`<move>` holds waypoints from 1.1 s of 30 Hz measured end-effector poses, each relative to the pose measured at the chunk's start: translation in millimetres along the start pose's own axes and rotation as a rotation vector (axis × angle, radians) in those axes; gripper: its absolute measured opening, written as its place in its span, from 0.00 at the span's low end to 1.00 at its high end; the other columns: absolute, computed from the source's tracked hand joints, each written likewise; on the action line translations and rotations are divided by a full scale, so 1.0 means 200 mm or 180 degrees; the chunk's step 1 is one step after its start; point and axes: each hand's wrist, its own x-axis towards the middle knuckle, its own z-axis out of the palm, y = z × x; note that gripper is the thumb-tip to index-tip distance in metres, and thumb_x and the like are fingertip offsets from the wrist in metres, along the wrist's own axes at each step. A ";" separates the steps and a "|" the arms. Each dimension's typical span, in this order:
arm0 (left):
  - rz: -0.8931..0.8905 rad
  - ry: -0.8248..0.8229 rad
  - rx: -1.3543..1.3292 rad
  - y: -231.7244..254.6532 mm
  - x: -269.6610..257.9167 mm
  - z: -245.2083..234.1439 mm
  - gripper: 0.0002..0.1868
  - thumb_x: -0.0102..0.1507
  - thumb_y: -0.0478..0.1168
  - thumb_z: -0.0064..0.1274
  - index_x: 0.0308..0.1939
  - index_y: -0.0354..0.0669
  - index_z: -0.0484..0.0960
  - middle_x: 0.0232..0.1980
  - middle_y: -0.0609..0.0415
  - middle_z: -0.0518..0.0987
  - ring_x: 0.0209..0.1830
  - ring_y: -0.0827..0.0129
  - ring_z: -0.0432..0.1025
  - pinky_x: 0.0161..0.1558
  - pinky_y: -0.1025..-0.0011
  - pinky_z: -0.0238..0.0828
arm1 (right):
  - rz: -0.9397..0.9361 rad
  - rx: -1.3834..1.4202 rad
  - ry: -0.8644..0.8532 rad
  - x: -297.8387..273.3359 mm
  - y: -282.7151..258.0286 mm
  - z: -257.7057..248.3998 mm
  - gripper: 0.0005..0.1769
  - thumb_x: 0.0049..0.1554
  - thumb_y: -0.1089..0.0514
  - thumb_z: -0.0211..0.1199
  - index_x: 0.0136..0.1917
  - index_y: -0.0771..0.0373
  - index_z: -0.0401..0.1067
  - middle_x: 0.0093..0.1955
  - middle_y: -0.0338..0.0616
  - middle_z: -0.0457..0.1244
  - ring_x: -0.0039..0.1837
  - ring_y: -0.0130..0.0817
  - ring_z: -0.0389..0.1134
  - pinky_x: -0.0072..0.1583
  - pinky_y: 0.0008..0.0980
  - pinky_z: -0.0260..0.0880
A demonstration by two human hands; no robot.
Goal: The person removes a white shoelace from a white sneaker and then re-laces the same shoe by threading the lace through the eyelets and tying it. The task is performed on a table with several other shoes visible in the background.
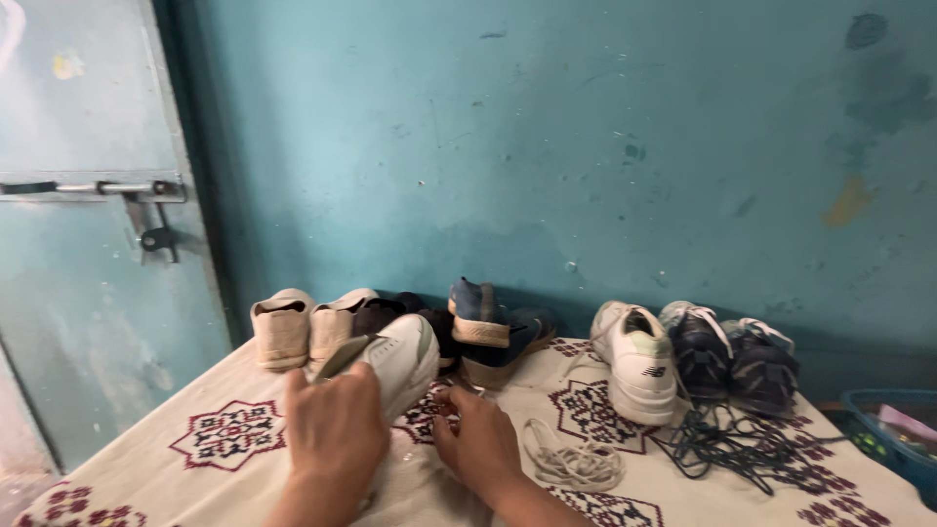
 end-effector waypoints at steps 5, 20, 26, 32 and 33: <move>0.0186 -0.0117 -0.0246 0.24 -0.01 0.13 0.03 0.58 0.35 0.52 0.35 0.43 0.79 0.30 0.48 0.83 0.34 0.57 0.81 0.45 0.62 0.71 | 0.0004 0.0001 0.0210 -0.02 0.22 -0.12 0.16 0.53 0.54 0.64 0.55 0.56 0.76 0.50 0.43 0.72 0.46 0.41 0.76 0.52 0.39 0.74; -0.0125 -0.1179 -0.0357 0.16 0.05 -0.11 0.17 0.57 0.55 0.62 0.41 0.48 0.86 0.42 0.51 0.85 0.46 0.58 0.80 0.49 0.60 0.75 | 0.0365 -0.0053 -0.0006 -0.10 0.31 -0.24 0.15 0.54 0.55 0.62 0.55 0.56 0.75 0.51 0.39 0.73 0.44 0.37 0.75 0.52 0.36 0.73; 0.0200 -0.0447 0.0206 0.22 0.07 -0.20 0.23 0.60 0.58 0.57 0.46 0.45 0.80 0.44 0.52 0.81 0.46 0.62 0.80 0.51 0.61 0.73 | 0.0385 -0.0068 0.0028 -0.09 0.39 -0.23 0.15 0.55 0.56 0.64 0.56 0.57 0.75 0.52 0.39 0.72 0.47 0.35 0.75 0.54 0.35 0.73; 0.0991 -0.0048 -0.0684 0.40 0.07 -0.06 0.16 0.60 0.45 0.57 0.47 0.39 0.78 0.49 0.45 0.75 0.48 0.54 0.74 0.48 0.57 0.71 | 0.0944 0.0448 0.0157 0.01 0.66 -0.37 0.15 0.57 0.58 0.63 0.58 0.54 0.77 0.54 0.38 0.73 0.46 0.27 0.77 0.48 0.29 0.78; 0.0921 -0.0048 -0.1011 0.42 0.05 -0.01 0.15 0.59 0.44 0.58 0.45 0.38 0.78 0.48 0.45 0.76 0.49 0.53 0.74 0.48 0.57 0.71 | 0.1384 0.0577 0.0043 0.04 0.72 -0.43 0.15 0.57 0.57 0.62 0.58 0.52 0.76 0.53 0.37 0.73 0.46 0.24 0.77 0.45 0.29 0.79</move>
